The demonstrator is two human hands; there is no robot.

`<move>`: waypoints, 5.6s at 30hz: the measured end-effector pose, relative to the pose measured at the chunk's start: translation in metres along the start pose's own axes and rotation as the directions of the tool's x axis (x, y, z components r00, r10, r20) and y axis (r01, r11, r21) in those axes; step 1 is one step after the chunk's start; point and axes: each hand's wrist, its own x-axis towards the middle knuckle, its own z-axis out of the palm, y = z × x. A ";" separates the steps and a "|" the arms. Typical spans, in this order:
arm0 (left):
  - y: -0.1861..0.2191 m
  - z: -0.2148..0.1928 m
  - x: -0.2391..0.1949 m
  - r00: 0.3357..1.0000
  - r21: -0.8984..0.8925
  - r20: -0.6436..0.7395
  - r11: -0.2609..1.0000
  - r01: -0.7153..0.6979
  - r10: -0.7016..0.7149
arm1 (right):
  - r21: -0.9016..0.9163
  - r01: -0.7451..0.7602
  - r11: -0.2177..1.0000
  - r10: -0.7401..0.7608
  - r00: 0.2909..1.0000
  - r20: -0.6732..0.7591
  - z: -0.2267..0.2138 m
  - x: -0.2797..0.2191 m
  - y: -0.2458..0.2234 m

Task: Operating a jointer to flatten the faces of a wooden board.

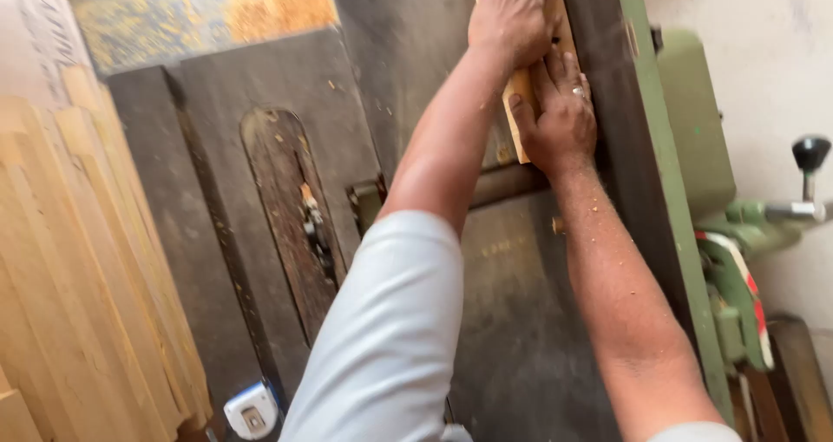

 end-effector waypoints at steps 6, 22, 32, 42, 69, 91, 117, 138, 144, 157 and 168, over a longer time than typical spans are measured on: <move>-0.069 -0.045 -0.038 0.962 -0.427 -0.228 0.903 0.038 -0.148 | 0.039 -0.028 0.999 0.030 0.997 -0.067 0.031 0.084 -0.008; -0.083 -0.179 -0.279 0.929 -0.999 0.019 0.022 0.029 -0.370 | 0.956 -0.274 0.101 0.001 0.961 0.275 -0.131 -0.037 -0.172; 0.006 -0.223 -0.507 0.787 -0.904 0.301 -0.423 0.056 -0.538 | 0.661 -0.067 0.747 0.052 0.998 0.042 -0.068 -0.396 -0.169; -0.015 -0.235 -0.579 0.757 -0.934 0.203 -0.355 -0.040 -0.621 | -0.061 -0.222 0.973 0.222 0.975 0.005 0.005 -0.321 -0.105; 0.185 -0.103 -0.528 0.793 -0.644 0.608 -0.563 0.517 0.033 | 0.322 -0.615 0.720 0.693 0.656 -0.298 -0.145 -0.743 -0.133; 0.292 -0.018 -0.499 0.683 -0.544 0.729 -0.560 0.625 0.054 | 0.483 -0.471 0.738 0.555 0.831 -0.038 -0.171 -0.639 -0.083; 0.294 -0.120 -0.525 0.839 -0.496 -0.219 0.684 -0.536 0.498 | 0.739 -0.543 0.397 0.864 0.492 -0.103 -0.197 -0.725 -0.119; 0.284 -0.033 -0.590 0.694 -0.655 0.692 -0.233 0.719 0.198 | 0.915 -0.239 -0.325 0.776 0.486 0.402 -0.179 -0.699 -0.097; 0.291 -0.037 -0.580 0.727 -0.660 0.652 -0.310 0.684 0.216 | 0.888 -0.180 -0.423 0.721 0.527 0.450 -0.169 -0.702 -0.079; 0.406 -0.013 -0.483 0.919 -0.809 0.294 0.444 0.386 -0.262 | 0.845 -0.535 0.000 0.763 0.547 0.346 -0.185 -0.666 0.011; 0.397 -0.026 -0.416 0.836 -0.662 0.324 0.525 0.534 -0.442 | -0.300 -0.221 0.928 0.142 0.954 -0.264 -0.221 -0.581 0.021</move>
